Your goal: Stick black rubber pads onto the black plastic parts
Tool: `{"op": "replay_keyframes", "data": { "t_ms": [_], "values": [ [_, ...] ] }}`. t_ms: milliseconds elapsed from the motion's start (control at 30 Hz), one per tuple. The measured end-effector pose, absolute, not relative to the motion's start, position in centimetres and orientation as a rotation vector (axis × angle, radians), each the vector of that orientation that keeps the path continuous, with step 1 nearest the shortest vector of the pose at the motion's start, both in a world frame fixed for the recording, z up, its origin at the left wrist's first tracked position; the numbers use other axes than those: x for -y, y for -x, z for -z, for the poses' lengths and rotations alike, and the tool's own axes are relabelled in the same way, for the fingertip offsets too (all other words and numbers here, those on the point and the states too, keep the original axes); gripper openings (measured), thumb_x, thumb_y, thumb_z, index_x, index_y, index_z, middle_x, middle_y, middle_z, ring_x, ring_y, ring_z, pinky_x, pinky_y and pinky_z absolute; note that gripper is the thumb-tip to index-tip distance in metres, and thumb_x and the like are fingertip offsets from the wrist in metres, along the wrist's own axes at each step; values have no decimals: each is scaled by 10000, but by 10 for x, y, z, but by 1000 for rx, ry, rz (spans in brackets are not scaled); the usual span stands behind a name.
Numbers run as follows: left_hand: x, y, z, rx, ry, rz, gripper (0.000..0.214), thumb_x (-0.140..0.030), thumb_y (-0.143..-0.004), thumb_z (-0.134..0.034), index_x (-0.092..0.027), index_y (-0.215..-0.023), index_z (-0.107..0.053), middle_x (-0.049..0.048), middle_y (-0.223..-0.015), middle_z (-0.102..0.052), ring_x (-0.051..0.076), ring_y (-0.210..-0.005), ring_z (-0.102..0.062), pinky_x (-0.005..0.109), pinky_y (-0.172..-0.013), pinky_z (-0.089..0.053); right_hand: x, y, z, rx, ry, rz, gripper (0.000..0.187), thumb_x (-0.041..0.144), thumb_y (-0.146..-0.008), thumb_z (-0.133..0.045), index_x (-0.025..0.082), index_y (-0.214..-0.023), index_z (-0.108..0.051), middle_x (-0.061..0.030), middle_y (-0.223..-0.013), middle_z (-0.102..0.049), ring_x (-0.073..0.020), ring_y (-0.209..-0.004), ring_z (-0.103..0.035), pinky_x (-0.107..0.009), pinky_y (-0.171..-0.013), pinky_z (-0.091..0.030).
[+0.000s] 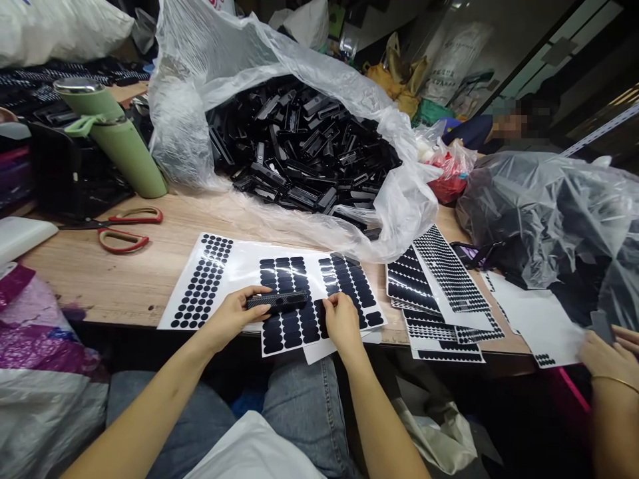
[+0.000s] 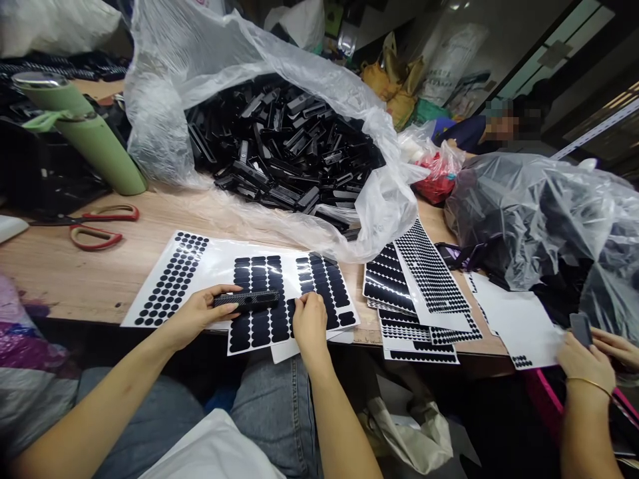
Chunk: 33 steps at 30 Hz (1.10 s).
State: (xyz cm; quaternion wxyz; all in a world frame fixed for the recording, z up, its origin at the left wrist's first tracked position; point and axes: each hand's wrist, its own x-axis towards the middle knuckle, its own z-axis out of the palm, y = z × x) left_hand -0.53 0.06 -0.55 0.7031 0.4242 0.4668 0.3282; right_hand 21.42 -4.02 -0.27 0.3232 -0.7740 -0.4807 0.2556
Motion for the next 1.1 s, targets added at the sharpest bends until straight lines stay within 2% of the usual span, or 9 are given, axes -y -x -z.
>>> {"op": "replay_keyframes", "data": {
  "t_ms": [100, 200, 267, 400, 767, 1100],
  "values": [
    [-2, 7, 7, -1011, -949, -722, 442, -309, -650, -739, -184, -1050, -599, 42, -1004, -630, 207, -921, -626, 414, -905, -490, 37, -214, -4, 1008, 1772, -1052, 188, 373, -736, -548, 187, -711, -548, -26, -708, -549, -165, -660, -503, -326, -673, -415],
    [-3, 8, 7, -991, -952, -694, 450, -307, -656, -734, -181, -1064, -589, 42, -1017, -627, 212, -939, -621, 431, -915, -480, 32, -206, -4, 781, 1568, -1344, 231, 376, -636, -650, 162, -696, -587, -35, -819, -593, -145, -719, -524, -295, -694, -433],
    [-4, 9, 6, -988, -940, -677, 442, -303, -662, -728, -180, -1062, -585, 42, -1019, -626, 212, -946, -618, 434, -920, -475, 30, -199, -1, 701, 1502, -1423, 245, 364, -587, -693, 156, -672, -596, -31, -831, -595, -139, -736, -526, -286, -709, -436],
    [-5, 9, 5, -982, -904, -667, 417, -283, -671, -724, -183, -1051, -584, 32, -1014, -620, 194, -936, -616, 409, -921, -477, 28, -188, 5, 646, 1468, -1396, 226, 352, -585, -698, 163, -649, -593, -1, -736, -560, -127, -709, -504, -280, -703, -432],
    [-5, 7, 3, -998, -874, -678, 418, -264, -653, -737, -176, -1035, -590, 24, -986, -620, 176, -902, -619, 398, -904, -487, 29, -182, 12, 696, 1503, -1320, 202, 356, -641, -648, 173, -670, -568, 35, -648, -511, -107, -624, -473, -271, -666, -411],
    [-4, 8, 6, -998, -913, -679, 445, -311, -660, -729, -178, -1056, -576, 43, -1006, -639, 210, -939, -622, 430, -921, -473, 32, -177, 17, 764, 1607, -1213, 184, 358, -704, -592, 177, -725, -564, 12, -679, -546, -124, -628, -498, -276, -649, -418]
  ]
}}
